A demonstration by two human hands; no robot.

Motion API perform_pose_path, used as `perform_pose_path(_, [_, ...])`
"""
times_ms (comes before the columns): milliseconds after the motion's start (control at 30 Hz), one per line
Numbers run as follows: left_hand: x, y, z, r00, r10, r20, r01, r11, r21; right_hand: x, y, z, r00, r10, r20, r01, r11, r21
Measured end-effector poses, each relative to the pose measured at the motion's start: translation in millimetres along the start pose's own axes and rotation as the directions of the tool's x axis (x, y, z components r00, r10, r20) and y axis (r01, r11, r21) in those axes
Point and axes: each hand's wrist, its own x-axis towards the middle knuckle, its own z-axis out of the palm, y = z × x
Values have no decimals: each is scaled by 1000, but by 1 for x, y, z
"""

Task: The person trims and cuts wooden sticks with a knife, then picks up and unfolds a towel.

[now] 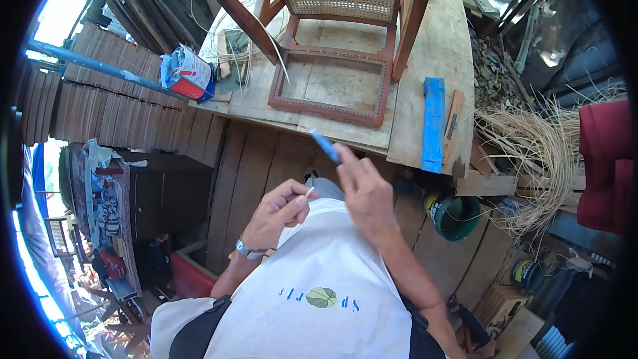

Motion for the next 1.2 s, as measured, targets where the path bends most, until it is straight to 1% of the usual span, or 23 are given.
perform_pose_path(33, [0, 0, 2, 1000, -2, -2, 2, 1000, -3, 2, 11, 0, 998, -25, -63, 29, 998, 57])
perform_pose_path(100, [1, -1, 5, 996, -7, -87, 10, 999, 36, -2, 9, -1, 998, -66, 0, 65, 985, 159])
perform_pose_path(133, [3, -1, 3, 995, -28, -99, 19, 996, -93, -6, 1, -2, 994, -76, 77, 66, 989, 135])
perform_pose_path(167, [4, -3, 1, 995, -24, -98, 15, 995, -96, -13, -7, -2, 985, -85, 153, 69, 992, 108])
perform_pose_path(200, [5, -6, -2, 993, -33, -109, 18, 991, -131, -17, -7, 1, 970, -185, 157, 180, 983, 45])
perform_pose_path(233, [4, -7, -3, 991, -44, -122, 23, 986, -165, -19, -6, 4, 970, -186, 159, 181, 982, 44])
perform_pose_path(300, [5, -7, -2, 992, -46, -117, 26, 986, -165, -21, -6, 8, 951, -259, 168, 267, 963, -25])
perform_pose_path(333, [5, -7, -2, 993, -47, -109, 29, 986, -164, -20, -3, 10, 949, -283, 140, 295, 953, -70])
perform_pose_path(467, [4, -11, -3, 992, -43, -119, 22, 985, -171, -21, -4, 9, 948, -264, 177, 280, 958, -70])
perform_pose_path(667, [3, -13, -7, 994, -49, -96, 33, 987, -158, -24, -5, 11, 948, -274, 164, 290, 953, -90])
perform_pose_path(767, [0, -10, -6, 994, -2, -106, -11, 992, -125, -21, -3, 12, 948, -289, 131, 306, 941, -142])
perform_pose_path(833, [-8, -4, -5, 998, -28, -55, 23, 996, -91, -9, 7, 5, 977, -187, -103, 163, 965, -205])
perform_pose_path(867, [-10, -9, -7, 997, -11, -75, 7, 998, -62, -6, 11, -5, 996, -63, -65, 48, 978, -202])
perform_pose_path(900, [-11, -9, -5, 997, -16, -78, 11, 998, -66, -6, 13, -3, 997, -59, -59, 46, 978, -202])
perform_pose_path(933, [-11, -6, -3, 992, -15, -123, 9, 999, -45, -6, 18, 2, 995, -76, -68, 76, 997, -5])
perform_pose_path(967, [-10, -4, -2, 986, -6, -168, 3, 1000, -24, -6, 19, 5, 992, -97, -83, 112, 975, 191])
perform_pose_path(1000, [-8, -4, -2, 985, -5, -172, 0, 1000, -26, -10, 4, 2, 991, 109, 79, -129, 932, 339])
perform_pose_path(1033, [-7, -5, -2, 979, 34, -202, -29, 999, 26, -11, -1, 5, 959, 207, 192, -272, 858, 436])
perform_pose_path(1067, [-5, -7, -2, 970, 74, -230, -57, 995, 80, -12, 0, 7, 944, 209, 255, -303, 855, 421])
perform_pose_path(1100, [-4, -8, -1, 970, 75, -230, -59, 995, 79, -12, 2, 9, 924, 214, 315, -335, 852, 403])
perform_pose_path(1133, [-4, -10, -1, 965, 101, -243, -72, 990, 124, -12, -1, 9, 929, 174, 326, -306, 856, 416])
perform_pose_path(1167, [-3, -12, 0, 959, 125, -255, -84, 982, 168, -12, -3, 11, 929, 176, 324, -307, 857, 415])
perform_pose_path(1200, [-2, -14, 1, 960, 125, -252, -84, 983, 166, -11, -3, 13, 935, 130, 330, -280, 843, 460])
